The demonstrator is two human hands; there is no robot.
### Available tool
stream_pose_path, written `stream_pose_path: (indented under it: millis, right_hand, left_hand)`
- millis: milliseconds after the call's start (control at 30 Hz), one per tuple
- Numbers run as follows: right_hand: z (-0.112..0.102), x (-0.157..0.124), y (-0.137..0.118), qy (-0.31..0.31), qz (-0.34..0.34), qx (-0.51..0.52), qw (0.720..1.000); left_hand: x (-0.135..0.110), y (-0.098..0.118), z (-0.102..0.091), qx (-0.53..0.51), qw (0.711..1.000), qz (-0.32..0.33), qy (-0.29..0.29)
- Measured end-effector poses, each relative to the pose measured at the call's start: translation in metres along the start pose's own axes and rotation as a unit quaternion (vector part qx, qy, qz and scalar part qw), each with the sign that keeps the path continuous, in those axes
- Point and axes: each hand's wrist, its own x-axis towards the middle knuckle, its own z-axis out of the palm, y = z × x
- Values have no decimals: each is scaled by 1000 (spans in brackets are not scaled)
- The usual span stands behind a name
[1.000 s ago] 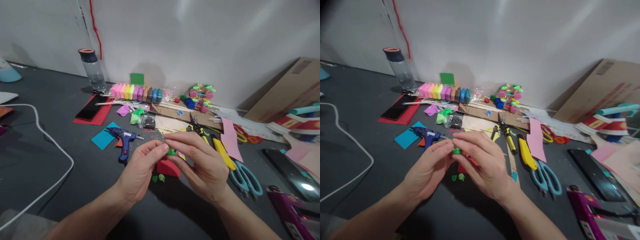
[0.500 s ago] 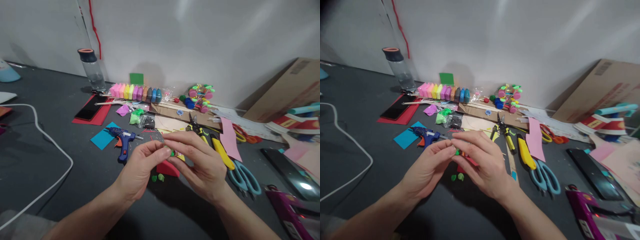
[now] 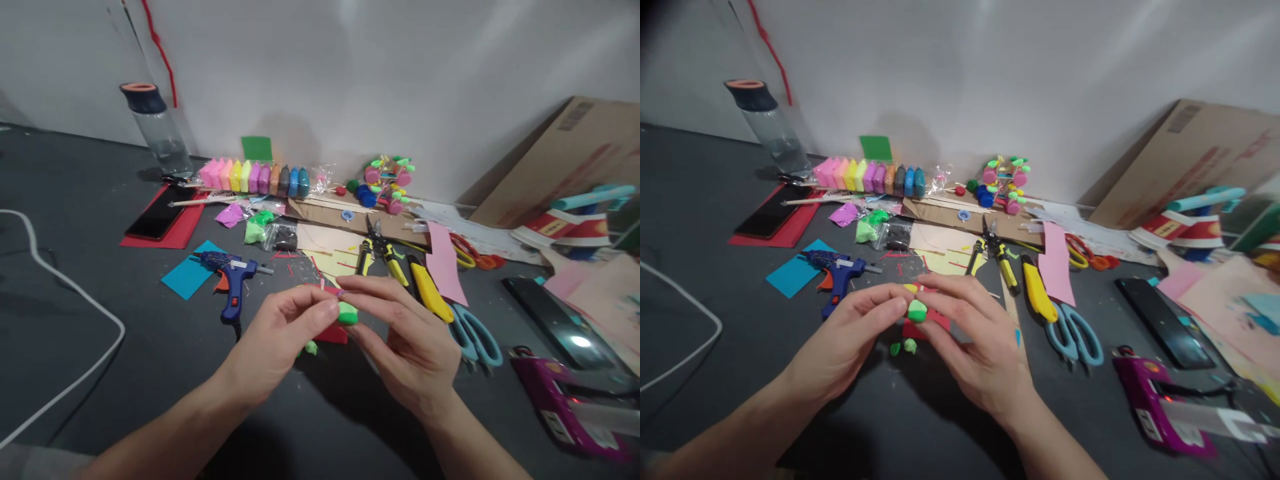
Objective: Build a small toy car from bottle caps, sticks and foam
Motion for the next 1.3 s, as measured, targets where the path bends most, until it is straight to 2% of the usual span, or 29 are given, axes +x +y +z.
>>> stream_pose_path:
  millis: [100, 200, 300, 433, 533, 933, 1133, 1300]
  right_hand:
    - [4, -6, 4, 4, 16, 33, 999]
    - [6, -9, 5, 7, 59, 82, 995]
    - [7, -10, 3, 13, 107, 109, 988]
    - [5, -10, -1, 18, 137, 118, 983]
    - [4, -10, -2, 22, 144, 126, 981]
    - [5, -13, -6, 37, 161, 114, 980]
    - [4, -14, -6, 40, 182, 114, 976]
    - [2, -12, -5, 43, 192, 119, 973]
  left_hand:
    - [1, -1, 1, 19, 1000, -3, 11]
    - [2, -1, 2, 59, 998, -4, 28]
    - [1, -2, 3, 128, 991, 12, 47]
    - [-2, -5, 5, 198, 976, 52, 79]
    - [-3, -6, 7, 204, 971, 75, 101]
    - [-3, -5, 11, 283, 936, 177, 109]
    - [-3, -8, 10, 287, 937, 166, 106]
    - [-2, -6, 12, 235, 957, 114, 123]
